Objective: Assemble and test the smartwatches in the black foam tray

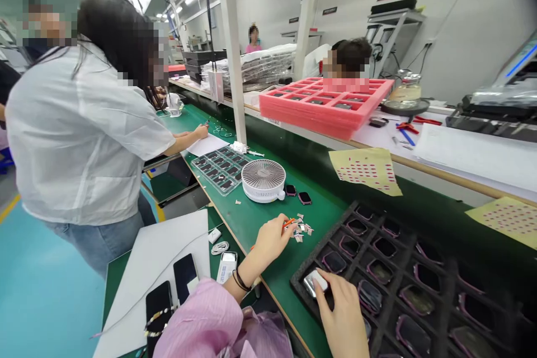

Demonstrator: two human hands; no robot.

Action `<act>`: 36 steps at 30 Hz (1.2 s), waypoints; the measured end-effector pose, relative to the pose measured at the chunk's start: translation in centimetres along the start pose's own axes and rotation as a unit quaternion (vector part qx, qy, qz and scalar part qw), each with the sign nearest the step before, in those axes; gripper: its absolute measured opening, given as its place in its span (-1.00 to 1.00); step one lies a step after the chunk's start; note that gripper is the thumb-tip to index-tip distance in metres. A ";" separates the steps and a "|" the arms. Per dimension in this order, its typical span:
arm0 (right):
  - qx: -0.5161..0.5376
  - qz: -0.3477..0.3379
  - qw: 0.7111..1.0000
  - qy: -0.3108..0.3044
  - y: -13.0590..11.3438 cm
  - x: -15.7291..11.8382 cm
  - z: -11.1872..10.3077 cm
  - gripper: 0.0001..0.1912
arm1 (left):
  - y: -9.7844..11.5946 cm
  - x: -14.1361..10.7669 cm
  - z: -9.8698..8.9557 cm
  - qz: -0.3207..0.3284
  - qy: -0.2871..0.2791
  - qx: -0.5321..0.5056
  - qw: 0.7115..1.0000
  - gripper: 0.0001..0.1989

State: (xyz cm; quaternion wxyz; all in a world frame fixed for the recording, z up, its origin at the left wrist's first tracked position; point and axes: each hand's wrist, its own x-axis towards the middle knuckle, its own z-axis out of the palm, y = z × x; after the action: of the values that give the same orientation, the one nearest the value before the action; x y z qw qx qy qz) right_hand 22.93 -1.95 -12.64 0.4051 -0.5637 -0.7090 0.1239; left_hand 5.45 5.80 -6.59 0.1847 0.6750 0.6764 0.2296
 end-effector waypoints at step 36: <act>-0.394 0.166 0.903 -0.050 17.3 14.3 -13.2 -0.46 | -1.8 0.5 -1.7 0.000 0.022 -0.052 0.998 -0.61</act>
State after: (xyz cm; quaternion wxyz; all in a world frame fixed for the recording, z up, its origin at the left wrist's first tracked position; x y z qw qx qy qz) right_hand 43.88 12.99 -8.92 0.0880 -0.7798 -0.6156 -0.0721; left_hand 3.04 6.22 -6.17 0.2047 0.6593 0.6674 0.2793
